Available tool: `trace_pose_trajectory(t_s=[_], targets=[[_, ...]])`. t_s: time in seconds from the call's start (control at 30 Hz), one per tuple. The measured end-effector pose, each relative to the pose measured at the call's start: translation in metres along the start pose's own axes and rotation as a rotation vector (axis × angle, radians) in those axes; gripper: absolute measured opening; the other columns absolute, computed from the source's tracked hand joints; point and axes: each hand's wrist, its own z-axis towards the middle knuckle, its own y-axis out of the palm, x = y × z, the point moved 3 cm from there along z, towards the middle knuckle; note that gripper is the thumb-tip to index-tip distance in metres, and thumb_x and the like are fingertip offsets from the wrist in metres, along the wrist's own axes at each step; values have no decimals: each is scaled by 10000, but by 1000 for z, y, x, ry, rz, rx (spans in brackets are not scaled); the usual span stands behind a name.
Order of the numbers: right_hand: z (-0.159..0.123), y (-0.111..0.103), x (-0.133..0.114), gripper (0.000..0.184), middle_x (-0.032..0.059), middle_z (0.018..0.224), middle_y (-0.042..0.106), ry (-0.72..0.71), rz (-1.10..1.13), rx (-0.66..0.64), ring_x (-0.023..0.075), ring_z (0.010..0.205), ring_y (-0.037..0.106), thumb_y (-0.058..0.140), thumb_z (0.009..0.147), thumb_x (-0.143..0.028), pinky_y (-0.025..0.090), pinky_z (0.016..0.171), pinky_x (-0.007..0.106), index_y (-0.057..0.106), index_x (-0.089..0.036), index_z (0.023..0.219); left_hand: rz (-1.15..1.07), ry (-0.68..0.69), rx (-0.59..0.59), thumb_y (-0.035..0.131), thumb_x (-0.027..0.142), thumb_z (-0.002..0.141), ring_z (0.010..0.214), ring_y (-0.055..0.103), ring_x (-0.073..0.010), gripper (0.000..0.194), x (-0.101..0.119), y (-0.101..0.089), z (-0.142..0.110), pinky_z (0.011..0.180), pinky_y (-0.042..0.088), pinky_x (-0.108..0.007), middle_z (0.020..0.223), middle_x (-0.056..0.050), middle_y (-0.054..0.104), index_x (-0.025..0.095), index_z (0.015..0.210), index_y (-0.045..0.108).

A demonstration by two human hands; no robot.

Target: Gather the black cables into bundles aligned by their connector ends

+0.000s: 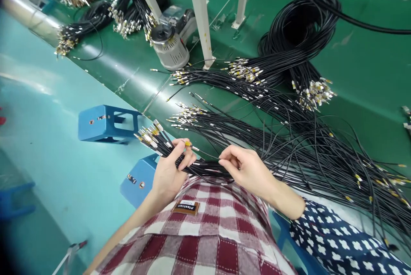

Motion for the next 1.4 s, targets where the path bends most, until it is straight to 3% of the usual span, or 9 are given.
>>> trace_pose_trajectory(t_s=[0.13, 0.2, 0.33, 0.43, 0.57, 0.67, 0.83, 1.0, 1.4], targets=[[8, -1, -18, 228, 71, 888, 673, -139, -75, 17, 187, 801, 563, 526, 914, -397, 452, 761, 333, 631, -197, 878, 42, -35, -40, 714, 244, 771, 408, 272, -36, 108, 2, 7, -4, 507, 330, -217, 444, 76, 331, 159, 732, 660], [18, 1, -27, 311, 79, 951, 673, -130, 83, -33, 205, 909, 561, 453, 947, -428, 425, 860, 364, 643, -192, 879, 58, -61, -78, 713, 256, 771, 423, 311, -51, 111, 4, 10, -6, 520, 348, -226, 432, 76, 316, 161, 737, 667], [31, 20, -31, 361, 11, 664, 628, 177, 805, -508, 126, 617, 542, 456, 936, -469, 427, 621, 255, 631, -163, 856, 120, -91, -76, 750, 273, 723, 451, 370, -70, 118, 6, 9, -6, 486, 325, -225, 469, 49, 408, 170, 743, 696], [30, 26, -27, 276, -48, 499, 531, 368, 1112, -585, 74, 449, 406, 591, 856, -425, 317, 481, 203, 613, -152, 818, 160, -77, -92, 771, 270, 693, 436, 340, -48, 140, 6, 7, -5, 457, 275, -216, 514, 33, 474, 161, 764, 720], [27, 22, -26, 276, -52, 460, 527, 327, 1071, -413, 58, 420, 356, 596, 862, -413, 242, 452, 201, 629, -144, 806, 174, -98, -155, 780, 206, 671, 440, 348, -31, 265, 5, 8, -5, 517, 366, -233, 583, 30, 530, 170, 930, 739], [23, 19, -31, 305, -59, 451, 523, 246, 985, -379, 57, 417, 354, 558, 893, -434, 244, 461, 206, 639, -148, 822, 198, -79, -168, 780, 176, 662, 464, 393, -37, 313, 5, 10, -5, 511, 373, -223, 640, 16, 574, 174, 972, 737], [20, 18, -37, 388, -61, 458, 519, 193, 861, -355, 59, 402, 331, 531, 891, -516, 239, 446, 213, 627, -142, 850, 239, -35, -140, 780, 167, 641, 448, 394, -35, 248, 6, 12, -6, 481, 367, -199, 589, 38, 547, 165, 882, 725], [18, 16, -42, 400, -51, 470, 528, 142, 810, -328, 67, 437, 399, 511, 910, -512, 332, 511, 220, 618, -131, 855, 235, 10, -73, 796, 162, 587, 430, 378, -22, 186, 7, 13, -8, 439, 340, -183, 628, 29, 587, 159, 734, 681], [15, 20, -32, 307, -60, 437, 491, 310, 1101, -560, 42, 376, 296, 564, 885, -416, 157, 410, 212, 604, -126, 794, 259, 70, -271, 768, 164, 652, 502, 448, -42, 87, 5, 14, -6, 462, 385, -184, 740, 8, 581, 187, 696, 697]])
